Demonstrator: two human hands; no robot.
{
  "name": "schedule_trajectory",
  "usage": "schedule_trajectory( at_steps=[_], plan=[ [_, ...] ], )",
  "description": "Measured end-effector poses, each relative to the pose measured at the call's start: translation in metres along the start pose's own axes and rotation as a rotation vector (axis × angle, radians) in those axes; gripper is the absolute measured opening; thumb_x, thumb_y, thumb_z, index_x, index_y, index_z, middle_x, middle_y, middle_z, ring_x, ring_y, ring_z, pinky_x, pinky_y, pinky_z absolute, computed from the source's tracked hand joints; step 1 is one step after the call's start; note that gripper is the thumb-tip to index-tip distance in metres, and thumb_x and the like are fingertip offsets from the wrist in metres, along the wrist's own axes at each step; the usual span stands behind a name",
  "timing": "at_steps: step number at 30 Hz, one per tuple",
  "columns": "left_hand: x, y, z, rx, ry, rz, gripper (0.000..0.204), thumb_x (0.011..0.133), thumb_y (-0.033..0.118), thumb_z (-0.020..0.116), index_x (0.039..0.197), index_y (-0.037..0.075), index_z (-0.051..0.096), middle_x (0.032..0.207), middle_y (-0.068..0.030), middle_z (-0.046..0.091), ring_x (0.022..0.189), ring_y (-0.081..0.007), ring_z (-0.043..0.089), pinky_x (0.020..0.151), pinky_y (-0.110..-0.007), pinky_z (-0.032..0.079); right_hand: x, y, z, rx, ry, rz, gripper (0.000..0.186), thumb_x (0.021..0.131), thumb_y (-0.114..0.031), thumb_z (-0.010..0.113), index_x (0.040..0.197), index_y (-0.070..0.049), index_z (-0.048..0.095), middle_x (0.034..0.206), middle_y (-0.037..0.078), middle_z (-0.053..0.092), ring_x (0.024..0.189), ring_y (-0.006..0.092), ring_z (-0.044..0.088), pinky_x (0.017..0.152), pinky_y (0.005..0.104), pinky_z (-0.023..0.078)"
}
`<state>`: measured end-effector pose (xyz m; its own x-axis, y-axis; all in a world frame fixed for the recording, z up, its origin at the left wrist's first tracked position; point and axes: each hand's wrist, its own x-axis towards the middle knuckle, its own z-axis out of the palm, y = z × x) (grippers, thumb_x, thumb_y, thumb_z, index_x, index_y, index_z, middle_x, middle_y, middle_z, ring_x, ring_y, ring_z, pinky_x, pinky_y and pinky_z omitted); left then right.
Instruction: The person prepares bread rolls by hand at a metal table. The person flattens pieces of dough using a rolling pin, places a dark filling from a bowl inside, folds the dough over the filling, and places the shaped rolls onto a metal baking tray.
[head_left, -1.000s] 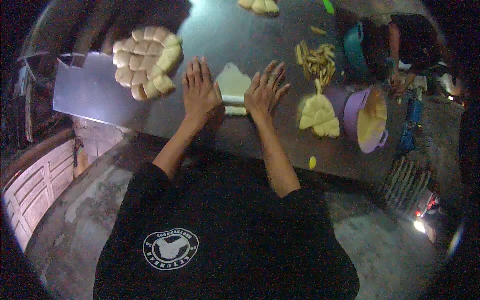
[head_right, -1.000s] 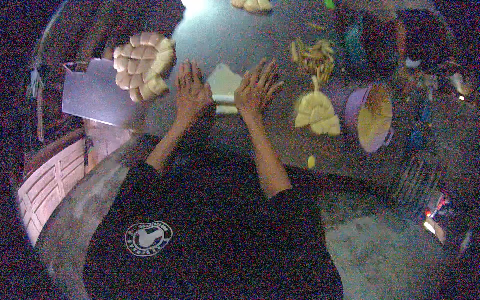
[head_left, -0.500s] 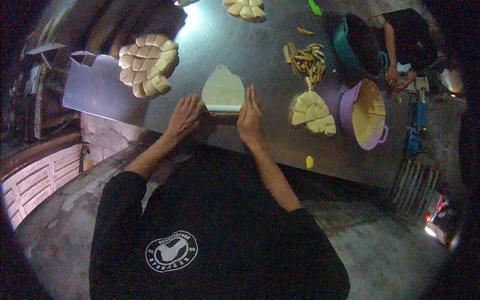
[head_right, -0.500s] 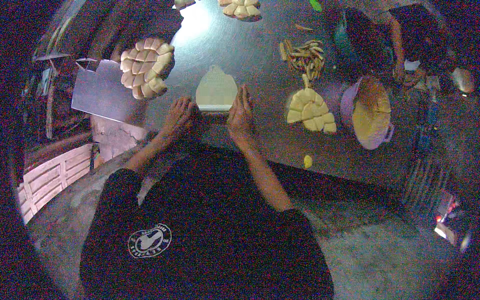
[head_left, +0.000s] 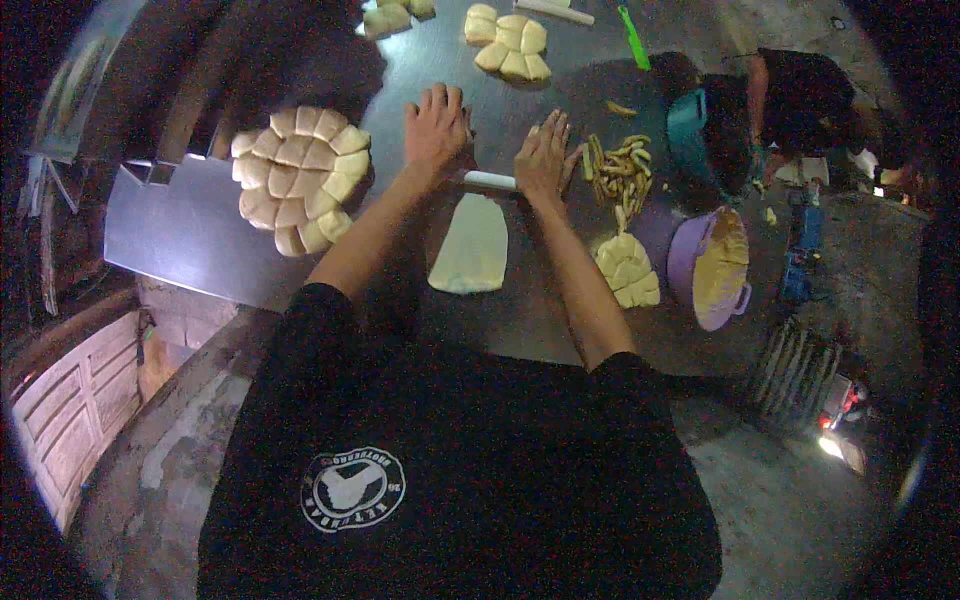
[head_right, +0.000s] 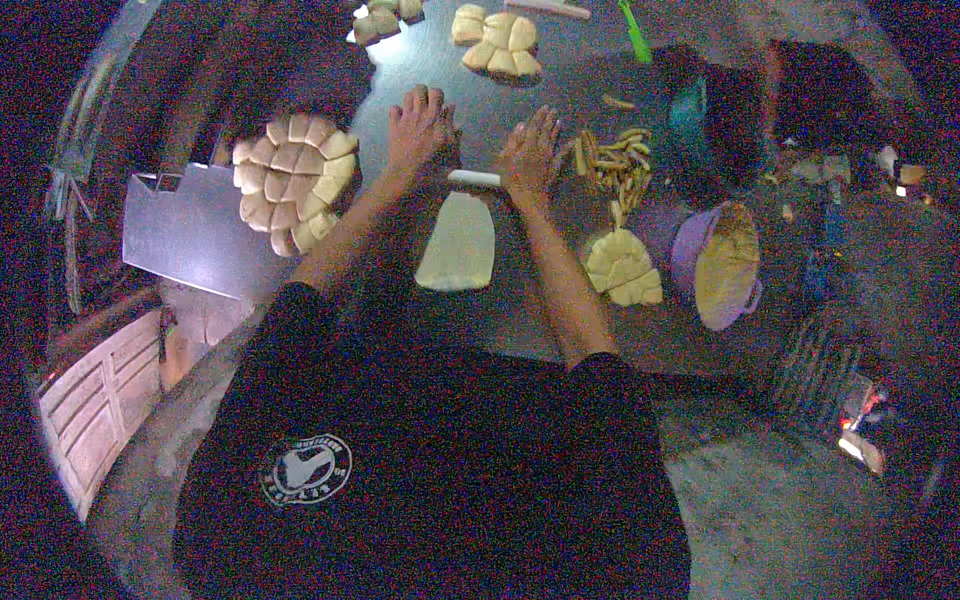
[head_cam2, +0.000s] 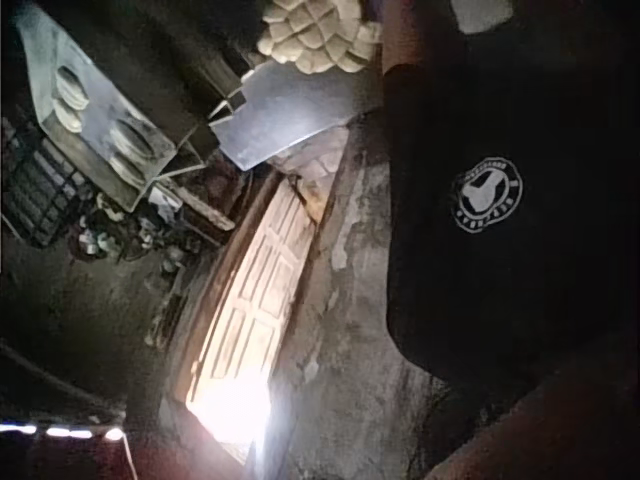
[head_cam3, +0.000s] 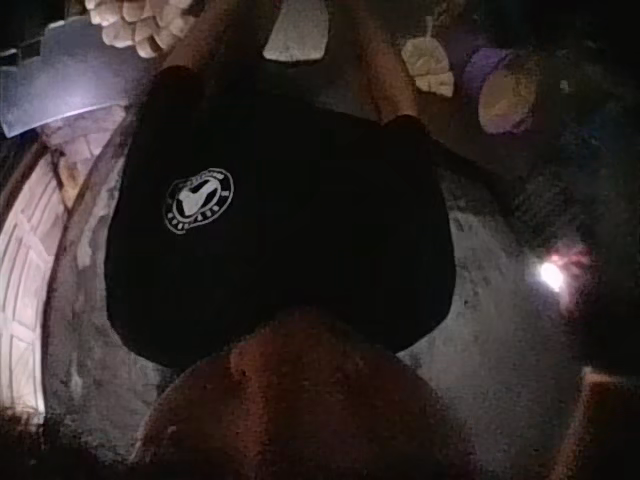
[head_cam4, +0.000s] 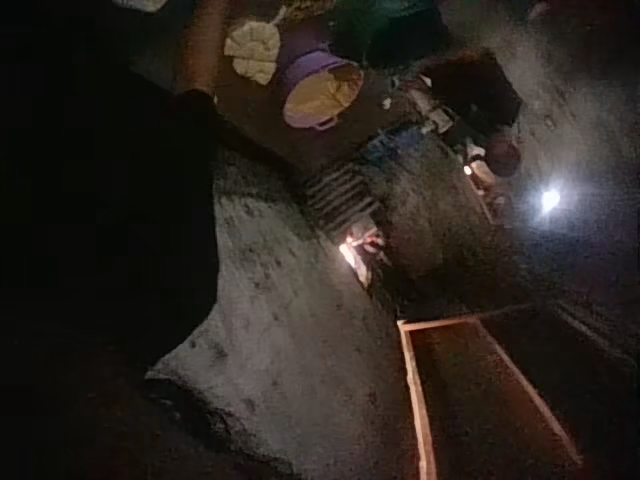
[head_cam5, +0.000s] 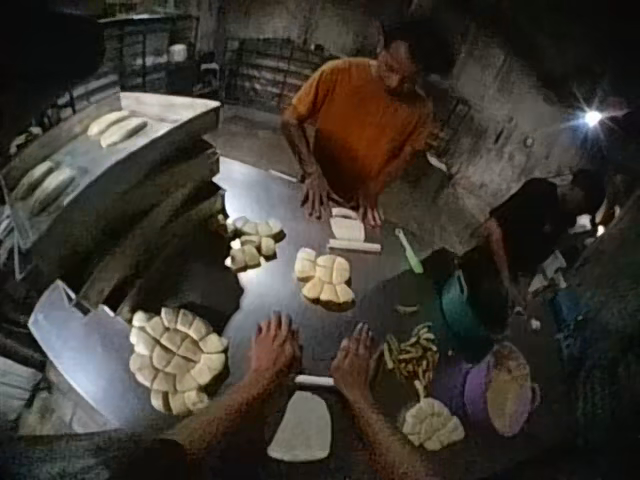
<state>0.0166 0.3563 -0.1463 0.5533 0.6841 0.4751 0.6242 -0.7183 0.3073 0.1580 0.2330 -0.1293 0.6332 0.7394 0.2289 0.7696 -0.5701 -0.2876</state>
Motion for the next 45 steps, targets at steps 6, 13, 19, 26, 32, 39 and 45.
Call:
schedule_trajectory(
  at_steps=[6, 13, 19, 26, 32, 39, 45],
  plan=[
    [-0.011, -0.002, -0.058, -0.648, 0.024, -0.191, 0.018, 0.089, 0.010, 0.059, 0.106, 0.003, 0.054, 0.100, -0.0161, 0.054, 0.092, -0.0389, 0.055, 0.078, -0.044, 0.045, -0.017, -0.002, -0.032, 0.421, -0.267, -0.163, 0.030, 0.095, -0.025, 0.056, 0.119, -0.009, 0.066, 0.124, 0.014, 0.058, 0.119, 0.0300, 0.053, 0.102, 0.0476, 0.038],
    [-0.145, 0.021, -0.143, -0.683, -0.472, -0.096, 0.029, 0.084, 0.006, 0.062, 0.113, 0.007, 0.059, 0.102, -0.0145, 0.058, 0.095, -0.0355, 0.056, 0.083, -0.043, 0.046, -0.070, 0.037, -0.062, 0.091, -0.031, -0.205, 0.024, 0.090, -0.021, 0.063, 0.112, -0.011, 0.068, 0.106, 0.010, 0.062, 0.101, 0.0288, 0.059, 0.089, 0.0428, 0.046],
    [-0.213, 0.064, -0.158, -0.482, -0.662, 0.359, 0.051, 0.088, 0.015, 0.058, 0.138, 0.009, 0.049, 0.143, -0.0149, 0.046, 0.136, -0.0349, 0.040, 0.112, -0.047, 0.033, -0.201, 0.017, -0.085, 0.614, -0.115, -0.349, 0.044, 0.096, -0.019, 0.053, 0.135, 0.000, 0.049, 0.136, 0.019, 0.052, 0.126, 0.0377, 0.049, 0.111, 0.0514, 0.031],
    [-0.218, 0.068, -0.083, -0.023, -0.386, 0.230, 0.062, 0.096, 0.024, 0.043, 0.149, -0.002, 0.026, 0.157, -0.0224, 0.021, 0.147, -0.0392, 0.016, 0.118, -0.053, 0.013, -0.204, -0.007, -0.076, 0.071, -0.218, -0.395, 0.064, 0.100, -0.037, 0.041, 0.151, -0.001, 0.023, 0.156, 0.020, 0.026, 0.146, 0.0346, 0.020, 0.118, 0.0562, 0.008],
    [-0.143, 0.014, -0.045, -0.119, -0.230, 0.172, 0.055, 0.098, 0.022, 0.044, 0.146, -0.003, 0.032, 0.154, -0.0282, 0.024, 0.143, -0.0441, 0.021, 0.117, -0.055, 0.016, -0.135, -0.009, -0.041, 0.251, -0.124, -0.280, 0.062, 0.101, -0.036, 0.039, 0.149, 0.000, 0.026, 0.154, 0.022, 0.028, 0.144, 0.0372, 0.024, 0.116, 0.0582, 0.011],
    [-0.203, 0.070, -0.130, -0.103, -0.532, 0.091, 0.064, 0.098, 0.026, 0.045, 0.150, -0.003, 0.021, 0.156, -0.0267, 0.020, 0.146, -0.0411, 0.015, 0.117, -0.056, 0.013, -0.206, 0.022, -0.075, 0.383, -0.268, -0.394, 0.062, 0.100, -0.031, 0.043, 0.149, 0.003, 0.024, 0.153, 0.026, 0.028, 0.142, 0.0412, 0.026, 0.116, 0.0576, 0.015],
    [-0.131, 0.042, -0.080, -0.154, -0.389, 0.013, 0.065, 0.098, 0.026, 0.045, 0.150, -0.004, 0.020, 0.157, -0.0247, 0.017, 0.147, -0.0392, 0.013, 0.118, -0.054, 0.012, -0.120, -0.008, -0.038, 0.295, -0.203, -0.381, 0.063, 0.099, -0.029, 0.047, 0.149, 0.003, 0.025, 0.153, 0.025, 0.030, 0.142, 0.0407, 0.029, 0.117, 0.0561, 0.014]
  ],
)
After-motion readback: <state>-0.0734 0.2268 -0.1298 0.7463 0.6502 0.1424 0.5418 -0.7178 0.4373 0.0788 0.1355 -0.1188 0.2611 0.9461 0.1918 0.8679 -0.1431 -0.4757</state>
